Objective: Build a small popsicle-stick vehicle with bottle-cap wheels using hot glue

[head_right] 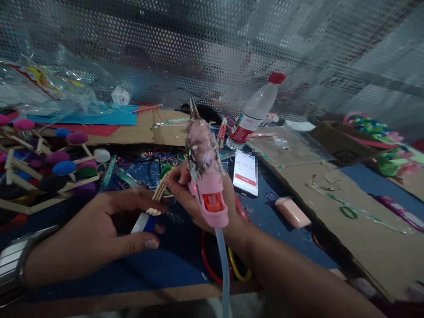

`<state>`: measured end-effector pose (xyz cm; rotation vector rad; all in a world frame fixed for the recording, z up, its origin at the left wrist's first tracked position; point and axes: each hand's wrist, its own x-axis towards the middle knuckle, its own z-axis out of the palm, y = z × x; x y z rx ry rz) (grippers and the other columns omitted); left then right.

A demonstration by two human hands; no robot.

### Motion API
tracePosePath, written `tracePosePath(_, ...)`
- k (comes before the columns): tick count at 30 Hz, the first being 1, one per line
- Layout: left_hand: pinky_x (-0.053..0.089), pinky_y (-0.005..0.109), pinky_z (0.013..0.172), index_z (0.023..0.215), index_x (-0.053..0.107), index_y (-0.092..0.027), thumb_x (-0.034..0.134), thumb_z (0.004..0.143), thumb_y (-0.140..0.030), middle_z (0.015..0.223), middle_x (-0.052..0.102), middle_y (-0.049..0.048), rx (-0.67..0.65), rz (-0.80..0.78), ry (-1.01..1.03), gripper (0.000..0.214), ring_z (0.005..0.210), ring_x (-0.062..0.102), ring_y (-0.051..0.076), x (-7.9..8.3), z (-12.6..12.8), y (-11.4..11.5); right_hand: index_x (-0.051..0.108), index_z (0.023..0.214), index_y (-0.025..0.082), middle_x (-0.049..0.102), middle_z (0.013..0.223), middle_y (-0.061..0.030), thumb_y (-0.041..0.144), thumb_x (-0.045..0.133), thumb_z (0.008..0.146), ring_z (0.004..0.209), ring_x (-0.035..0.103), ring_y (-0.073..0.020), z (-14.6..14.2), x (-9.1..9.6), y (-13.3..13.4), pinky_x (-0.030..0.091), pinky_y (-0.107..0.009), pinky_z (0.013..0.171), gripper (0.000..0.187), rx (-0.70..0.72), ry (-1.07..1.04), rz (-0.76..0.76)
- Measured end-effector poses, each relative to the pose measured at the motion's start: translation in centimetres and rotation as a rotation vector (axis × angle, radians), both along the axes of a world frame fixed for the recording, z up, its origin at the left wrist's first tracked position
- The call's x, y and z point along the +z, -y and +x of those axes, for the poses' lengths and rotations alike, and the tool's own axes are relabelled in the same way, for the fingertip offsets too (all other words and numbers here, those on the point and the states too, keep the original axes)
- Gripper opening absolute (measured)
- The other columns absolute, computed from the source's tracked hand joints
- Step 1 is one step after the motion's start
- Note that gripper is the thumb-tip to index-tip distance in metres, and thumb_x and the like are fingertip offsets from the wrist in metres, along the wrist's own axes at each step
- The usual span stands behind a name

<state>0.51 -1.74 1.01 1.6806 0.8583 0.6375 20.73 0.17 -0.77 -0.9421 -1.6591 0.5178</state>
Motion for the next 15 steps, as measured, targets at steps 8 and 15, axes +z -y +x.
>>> tracePosePath(8, 0.057, 0.021, 0.078, 0.108, 0.080, -0.031, 0.079, 0.083, -0.024, 0.102, 0.078, -0.0050, -0.021, -0.016, 0.025, 0.026, 0.093, 0.073, 0.015, -0.15, 0.15, -0.13, 0.046, 0.072, 0.026, 0.071, 0.076, 0.0039, 0.013, 0.074, 0.083, 0.071, 0.070, -0.0160, 0.14, 0.30, 0.20, 0.058, -0.030, 0.066, 0.033, 0.004, 0.041, 0.023)
tracePosePath(15, 0.057, 0.022, 0.083, 0.109, 0.079, -0.032, 0.079, 0.083, -0.025, 0.104, 0.078, -0.0038, -0.015, -0.009, 0.039, 0.027, 0.100, 0.072, 0.016, -0.22, 0.05, -0.10, 0.047, 0.071, 0.027, 0.071, 0.076, 0.0036, 0.016, 0.074, 0.084, 0.069, 0.069, -0.0159, 0.30, 0.36, 0.14, 0.057, -0.031, 0.063, 0.032, 0.000, 0.075, 0.025)
